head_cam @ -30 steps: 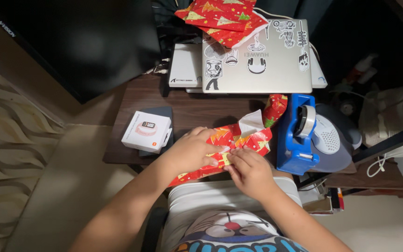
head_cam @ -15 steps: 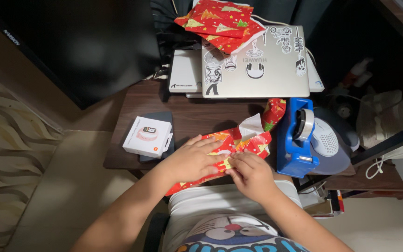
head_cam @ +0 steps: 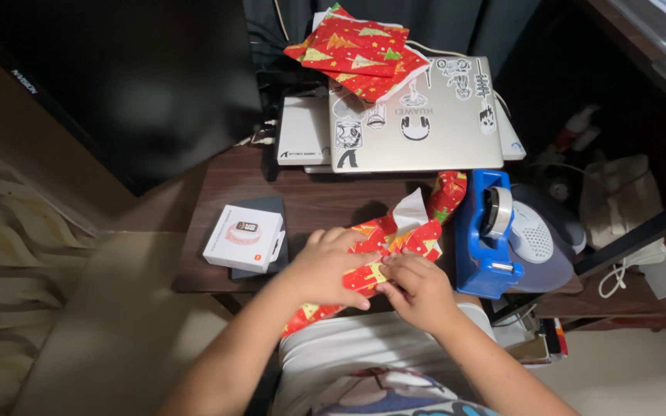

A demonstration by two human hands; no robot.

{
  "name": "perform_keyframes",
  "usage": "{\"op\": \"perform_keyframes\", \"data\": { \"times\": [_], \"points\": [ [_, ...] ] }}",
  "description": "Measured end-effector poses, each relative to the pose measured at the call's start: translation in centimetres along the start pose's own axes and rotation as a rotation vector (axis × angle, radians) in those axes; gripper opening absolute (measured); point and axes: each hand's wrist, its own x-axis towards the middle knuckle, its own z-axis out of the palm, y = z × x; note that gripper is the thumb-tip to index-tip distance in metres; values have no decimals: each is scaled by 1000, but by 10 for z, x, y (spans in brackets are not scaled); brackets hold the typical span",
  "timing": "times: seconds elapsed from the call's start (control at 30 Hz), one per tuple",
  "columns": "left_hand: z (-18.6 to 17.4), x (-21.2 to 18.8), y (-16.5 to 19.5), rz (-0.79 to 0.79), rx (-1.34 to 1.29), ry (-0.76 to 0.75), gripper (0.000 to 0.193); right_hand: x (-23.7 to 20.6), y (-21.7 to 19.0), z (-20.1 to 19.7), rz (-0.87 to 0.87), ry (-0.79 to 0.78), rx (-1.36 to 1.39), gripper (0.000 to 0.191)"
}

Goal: The person wraps a small box with red Christmas-patterned wrapping paper at a desk. They fold the paper around the box, press and crease the folds, tuck the paper ends, and work the paper closed around the gift, with a tape dispenser on the desk.

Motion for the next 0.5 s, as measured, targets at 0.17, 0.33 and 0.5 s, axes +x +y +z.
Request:
{"op": "perform_keyframes", "data": {
  "times": [0.17,0.33,0.5],
  "points": [
    [8,-7,13,16,112,78,73,-1,0,1,14,-30,-38,26],
    [5,0,22,-77,166,-42,76,-1,0,7,123,-21,-32,26],
    [-10,6,27,-243,135,-43,109,-10,8,3,67,-60,-11,28]
  ]
}}
